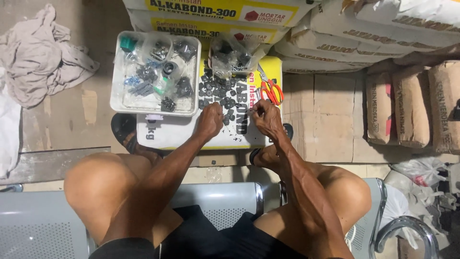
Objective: Assembling small metal or plastic components by hand while sitting on a bench.
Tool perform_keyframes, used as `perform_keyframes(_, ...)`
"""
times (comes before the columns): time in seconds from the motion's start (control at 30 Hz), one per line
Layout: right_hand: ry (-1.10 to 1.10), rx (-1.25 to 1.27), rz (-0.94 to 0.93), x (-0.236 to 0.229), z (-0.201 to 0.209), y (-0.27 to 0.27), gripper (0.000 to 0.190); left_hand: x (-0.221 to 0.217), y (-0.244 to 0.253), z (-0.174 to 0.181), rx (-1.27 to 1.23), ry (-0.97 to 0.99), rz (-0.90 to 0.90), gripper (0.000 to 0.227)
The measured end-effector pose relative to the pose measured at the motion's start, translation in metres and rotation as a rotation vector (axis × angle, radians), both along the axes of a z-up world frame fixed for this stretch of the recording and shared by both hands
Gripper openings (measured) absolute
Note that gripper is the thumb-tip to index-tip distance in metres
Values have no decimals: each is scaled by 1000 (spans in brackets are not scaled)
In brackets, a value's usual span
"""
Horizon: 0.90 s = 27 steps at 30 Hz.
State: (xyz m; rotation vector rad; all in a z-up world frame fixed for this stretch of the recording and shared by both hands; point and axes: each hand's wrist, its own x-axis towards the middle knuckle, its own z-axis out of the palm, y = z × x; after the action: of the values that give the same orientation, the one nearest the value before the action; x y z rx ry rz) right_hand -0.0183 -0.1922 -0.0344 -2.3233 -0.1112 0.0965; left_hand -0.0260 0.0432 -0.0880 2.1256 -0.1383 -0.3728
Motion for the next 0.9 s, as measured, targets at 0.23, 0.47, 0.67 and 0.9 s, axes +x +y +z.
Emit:
perform_keyframes(0.23,-24,466,56,-8,110,46,17,12,-4,123,-688,222,336,16)
perform_keyframes(0.47,-71,604,99,-11,115,61,20,23,-1,132,-916,258,484,20)
perform_keyframes(0.67,-68,625,93,-10,108,62,19,22,-3,129,-926,213,505,17)
perform_keyframes(0.9,-46,622,54,-6,109,62,18,25,-5,122,-750,-11,410,10)
